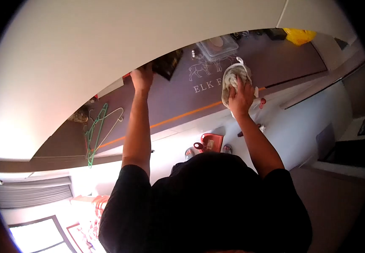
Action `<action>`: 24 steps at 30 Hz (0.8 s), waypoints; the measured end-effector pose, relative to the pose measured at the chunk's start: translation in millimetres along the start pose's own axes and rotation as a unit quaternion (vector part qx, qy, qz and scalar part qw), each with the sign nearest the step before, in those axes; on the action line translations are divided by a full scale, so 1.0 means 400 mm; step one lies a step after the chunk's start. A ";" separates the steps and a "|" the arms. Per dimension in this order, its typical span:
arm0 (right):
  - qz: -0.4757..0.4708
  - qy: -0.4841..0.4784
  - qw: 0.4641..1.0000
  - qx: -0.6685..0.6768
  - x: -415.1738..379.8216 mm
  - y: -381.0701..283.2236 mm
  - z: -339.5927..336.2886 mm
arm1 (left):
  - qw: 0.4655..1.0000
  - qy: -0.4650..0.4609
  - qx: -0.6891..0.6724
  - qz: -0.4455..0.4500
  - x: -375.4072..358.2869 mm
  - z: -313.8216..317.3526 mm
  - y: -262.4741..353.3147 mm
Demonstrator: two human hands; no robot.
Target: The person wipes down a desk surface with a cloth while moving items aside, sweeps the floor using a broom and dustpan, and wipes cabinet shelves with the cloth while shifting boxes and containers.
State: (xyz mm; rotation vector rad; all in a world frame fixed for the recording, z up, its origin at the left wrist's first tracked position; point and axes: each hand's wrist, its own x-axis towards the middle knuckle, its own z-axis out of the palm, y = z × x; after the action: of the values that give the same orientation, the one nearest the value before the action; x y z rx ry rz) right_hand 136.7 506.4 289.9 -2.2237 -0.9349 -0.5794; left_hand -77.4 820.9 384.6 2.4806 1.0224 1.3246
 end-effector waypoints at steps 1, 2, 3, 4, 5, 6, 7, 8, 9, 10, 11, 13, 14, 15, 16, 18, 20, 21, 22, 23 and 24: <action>-0.007 0.003 1.000 -0.009 0.004 -0.001 0.001 | 1.000 0.017 -0.005 -0.017 0.022 -0.009 -0.010; -0.012 0.009 1.000 -0.013 0.003 -0.004 -0.001 | 0.999 0.031 -0.010 -0.033 0.042 -0.026 -0.024; -0.017 0.017 1.000 -0.016 0.005 -0.008 -0.004 | 0.997 0.041 -0.034 -0.059 0.046 -0.044 -0.015; -0.022 0.024 0.999 -0.020 0.006 -0.012 -0.009 | 0.993 0.051 -0.059 -0.085 0.053 -0.069 0.006; -0.003 -0.003 1.000 -0.012 0.010 -0.018 -0.017 | 0.986 0.055 -0.104 -0.122 0.031 -0.081 0.039; 0.003 -0.008 1.000 -0.011 0.014 -0.019 -0.018 | 0.974 0.060 -0.149 -0.158 0.019 -0.083 0.072; 0.008 -0.014 1.000 -0.009 0.015 -0.019 -0.017 | 0.991 0.111 0.067 -0.030 -0.022 -0.041 0.050; 0.011 -0.023 1.000 -0.008 0.007 -0.018 -0.018 | 0.968 -0.114 0.221 -0.032 -0.119 0.078 -0.130; -0.009 -0.019 1.000 -0.005 -0.009 -0.012 -0.023 | 0.990 -0.101 0.057 -0.081 -0.193 0.072 -0.106; -0.030 -0.009 1.000 0.000 -0.010 -0.005 -0.023 | 0.992 -0.079 0.023 -0.098 -0.217 0.027 -0.058; -0.047 0.011 0.999 0.005 0.010 -0.004 -0.010 | 0.987 -0.062 0.014 -0.148 -0.235 -0.001 -0.035; -0.029 -0.015 0.999 0.003 0.006 0.002 -0.013 | 0.952 0.014 -0.145 -0.270 -0.278 -0.103 0.022; -0.027 -0.029 0.999 0.005 0.007 -0.002 -0.010 | 0.945 0.050 -0.172 -0.272 -0.314 -0.141 0.022; -0.018 -0.051 0.998 0.011 -0.001 0.003 -0.010 | 0.938 0.091 -0.197 -0.271 -0.352 -0.179 0.024; -0.036 -0.047 0.998 0.024 -0.006 0.012 0.000 | 0.950 0.121 -0.163 -0.237 -0.386 -0.215 0.031; -0.052 -0.059 0.994 0.076 -0.007 -0.084 -0.017 | 0.913 0.136 -0.197 -0.330 -0.510 -0.229 -0.013; -0.149 -0.080 0.977 0.129 0.021 -0.223 0.033 | 0.933 0.186 -0.079 -0.299 -0.530 -0.268 0.030; -0.178 -0.096 0.964 0.174 0.046 -0.335 0.041 | 0.935 0.190 -0.068 -0.292 -0.550 -0.264 0.022; -0.219 -0.087 0.949 0.208 0.066 -0.427 0.088 | 0.937 0.195 -0.059 -0.283 -0.561 -0.259 0.010; -0.249 -0.119 0.934 0.225 0.084 -0.503 0.148 | 0.935 0.180 -0.041 -0.303 -0.556 -0.251 0.011; -0.280 -0.146 0.920 0.232 0.104 -0.582 0.193 | 0.948 0.181 -0.026 -0.262 -0.553 -0.243 0.007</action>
State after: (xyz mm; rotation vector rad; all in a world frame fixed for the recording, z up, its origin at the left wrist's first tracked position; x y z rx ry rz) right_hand 0.7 704.9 353.2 -1.6276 -1.6947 -0.2229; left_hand -235.6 662.2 293.9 1.7634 1.5583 1.6041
